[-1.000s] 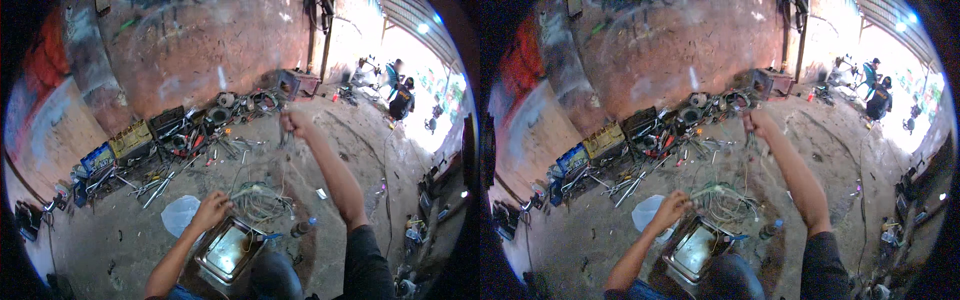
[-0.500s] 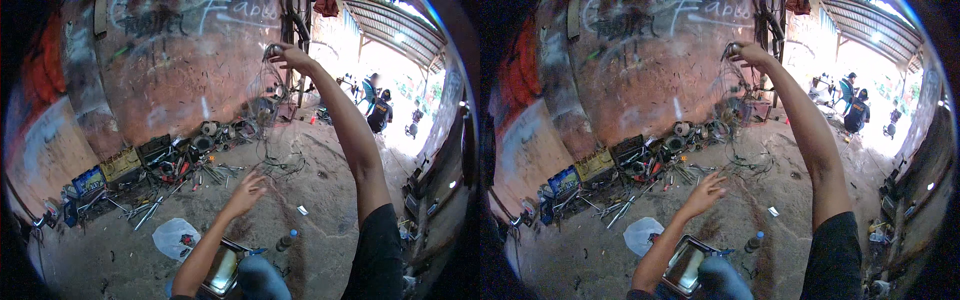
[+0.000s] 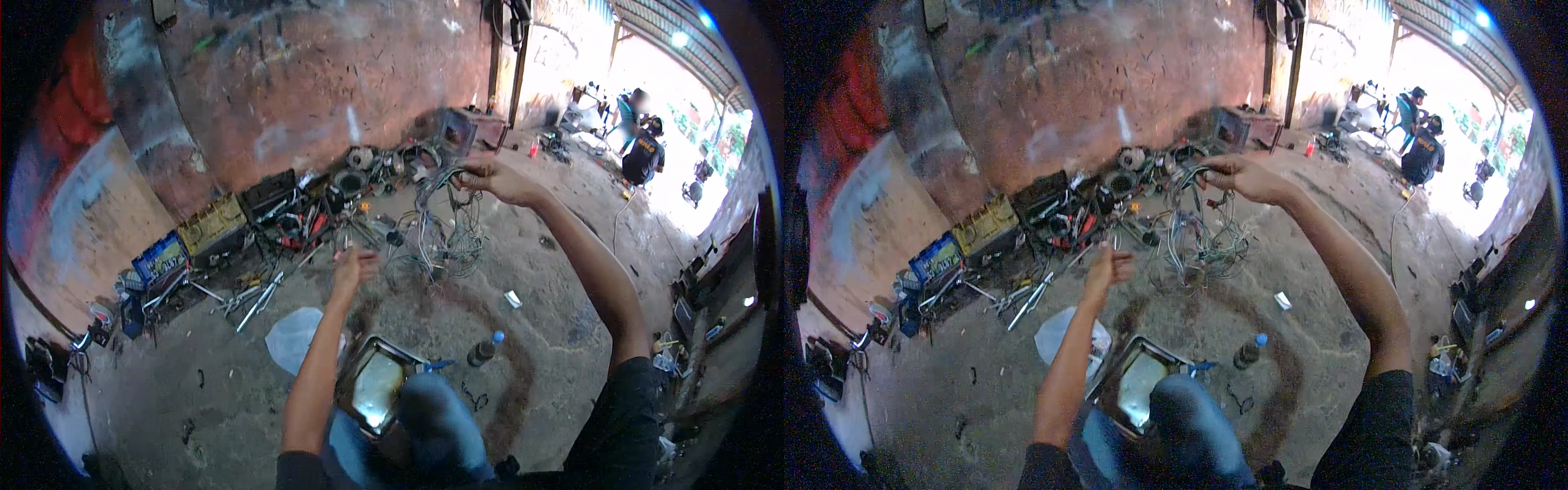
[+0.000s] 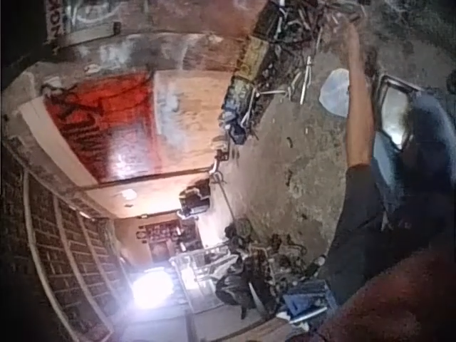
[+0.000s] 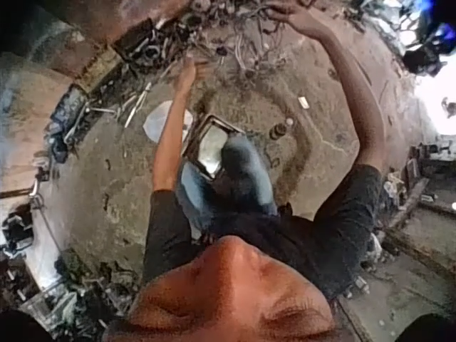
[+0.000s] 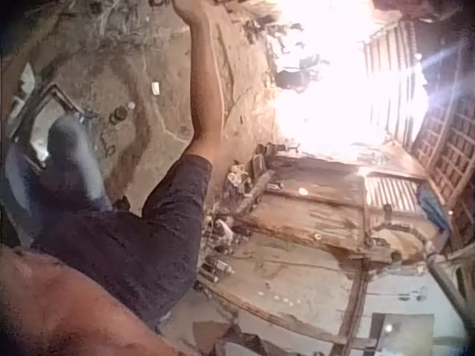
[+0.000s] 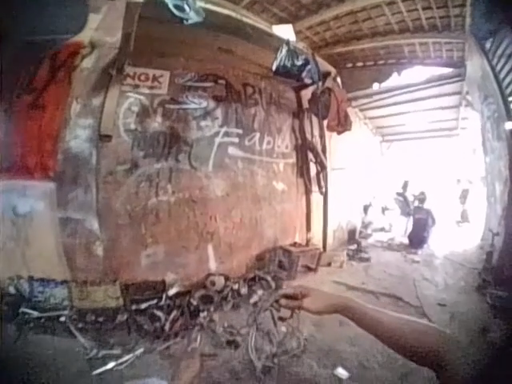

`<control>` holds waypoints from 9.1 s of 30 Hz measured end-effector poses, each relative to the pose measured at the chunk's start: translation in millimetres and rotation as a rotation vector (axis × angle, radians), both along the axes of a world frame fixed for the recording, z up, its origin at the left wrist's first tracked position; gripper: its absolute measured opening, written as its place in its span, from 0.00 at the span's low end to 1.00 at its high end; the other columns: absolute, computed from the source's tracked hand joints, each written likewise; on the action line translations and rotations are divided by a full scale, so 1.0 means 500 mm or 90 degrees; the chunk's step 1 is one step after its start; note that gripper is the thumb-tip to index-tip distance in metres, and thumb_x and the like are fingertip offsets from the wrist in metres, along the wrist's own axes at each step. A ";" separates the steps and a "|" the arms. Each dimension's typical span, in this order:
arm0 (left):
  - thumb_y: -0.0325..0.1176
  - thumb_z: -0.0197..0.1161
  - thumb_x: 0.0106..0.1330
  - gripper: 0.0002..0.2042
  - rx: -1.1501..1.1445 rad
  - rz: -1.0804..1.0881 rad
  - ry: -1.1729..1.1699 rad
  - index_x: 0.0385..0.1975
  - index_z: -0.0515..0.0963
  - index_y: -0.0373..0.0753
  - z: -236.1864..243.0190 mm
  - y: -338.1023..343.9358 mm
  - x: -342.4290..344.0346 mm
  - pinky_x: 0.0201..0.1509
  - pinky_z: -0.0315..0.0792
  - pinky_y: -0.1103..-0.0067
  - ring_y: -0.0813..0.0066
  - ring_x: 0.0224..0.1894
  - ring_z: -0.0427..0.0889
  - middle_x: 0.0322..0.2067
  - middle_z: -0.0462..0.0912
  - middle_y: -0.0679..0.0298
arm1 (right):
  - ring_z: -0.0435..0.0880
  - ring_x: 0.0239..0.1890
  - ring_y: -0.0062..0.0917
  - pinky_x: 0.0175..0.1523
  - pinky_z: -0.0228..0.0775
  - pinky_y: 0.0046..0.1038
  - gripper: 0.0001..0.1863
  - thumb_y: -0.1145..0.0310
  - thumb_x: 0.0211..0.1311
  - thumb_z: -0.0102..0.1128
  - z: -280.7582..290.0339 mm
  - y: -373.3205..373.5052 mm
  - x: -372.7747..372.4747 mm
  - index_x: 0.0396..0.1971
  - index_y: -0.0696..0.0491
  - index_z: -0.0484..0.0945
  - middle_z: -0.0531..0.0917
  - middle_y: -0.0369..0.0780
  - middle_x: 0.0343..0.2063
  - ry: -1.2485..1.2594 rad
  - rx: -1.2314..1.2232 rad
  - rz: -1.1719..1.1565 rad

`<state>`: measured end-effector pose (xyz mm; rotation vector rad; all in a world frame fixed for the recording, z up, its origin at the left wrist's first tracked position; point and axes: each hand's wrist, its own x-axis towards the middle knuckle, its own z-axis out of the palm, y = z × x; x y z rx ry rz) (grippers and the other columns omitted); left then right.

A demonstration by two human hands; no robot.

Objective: Cleaning and organizing a motorcycle wiring harness using a brush and cloth.

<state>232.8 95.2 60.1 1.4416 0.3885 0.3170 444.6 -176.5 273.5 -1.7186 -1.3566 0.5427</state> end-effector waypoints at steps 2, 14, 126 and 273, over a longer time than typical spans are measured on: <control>0.73 0.40 0.68 0.43 -0.351 -0.234 0.164 0.62 0.72 0.35 -0.032 -0.050 0.011 0.55 0.76 0.66 0.54 0.47 0.84 0.49 0.82 0.46 | 0.74 0.42 0.15 0.53 0.67 0.23 0.11 0.63 0.73 0.56 -0.048 0.001 -0.038 0.45 0.55 0.78 0.79 0.30 0.37 0.021 -0.019 0.054; 0.45 0.62 0.71 0.17 -0.585 -0.054 -0.187 0.51 0.73 0.42 -0.076 -0.153 0.074 0.55 0.78 0.52 0.53 0.52 0.80 0.46 0.78 0.57 | 0.76 0.59 0.42 0.66 0.63 0.44 0.16 0.64 0.63 0.63 -0.251 -0.091 -0.187 0.48 0.53 0.80 0.81 0.44 0.50 -0.346 -0.146 0.244; 0.42 0.68 0.66 0.31 0.359 -0.218 -0.063 0.67 0.68 0.41 -0.016 -0.238 -0.090 0.63 0.71 0.69 0.61 0.57 0.79 0.60 0.76 0.52 | 0.42 0.09 0.10 0.13 0.31 0.19 0.22 0.48 0.79 0.39 -0.214 0.006 -0.214 0.30 0.50 0.64 0.56 0.28 0.12 1.109 0.613 0.333; 0.40 0.63 0.72 0.14 -0.074 -0.054 -0.362 0.46 0.79 0.36 0.395 -0.082 -0.231 0.40 0.78 0.81 0.77 0.41 0.82 0.39 0.83 0.66 | 0.80 0.48 0.25 0.56 0.72 0.30 0.33 0.42 0.73 0.49 -0.069 0.166 -0.473 0.60 0.57 0.71 0.81 0.40 0.47 0.588 0.448 -0.014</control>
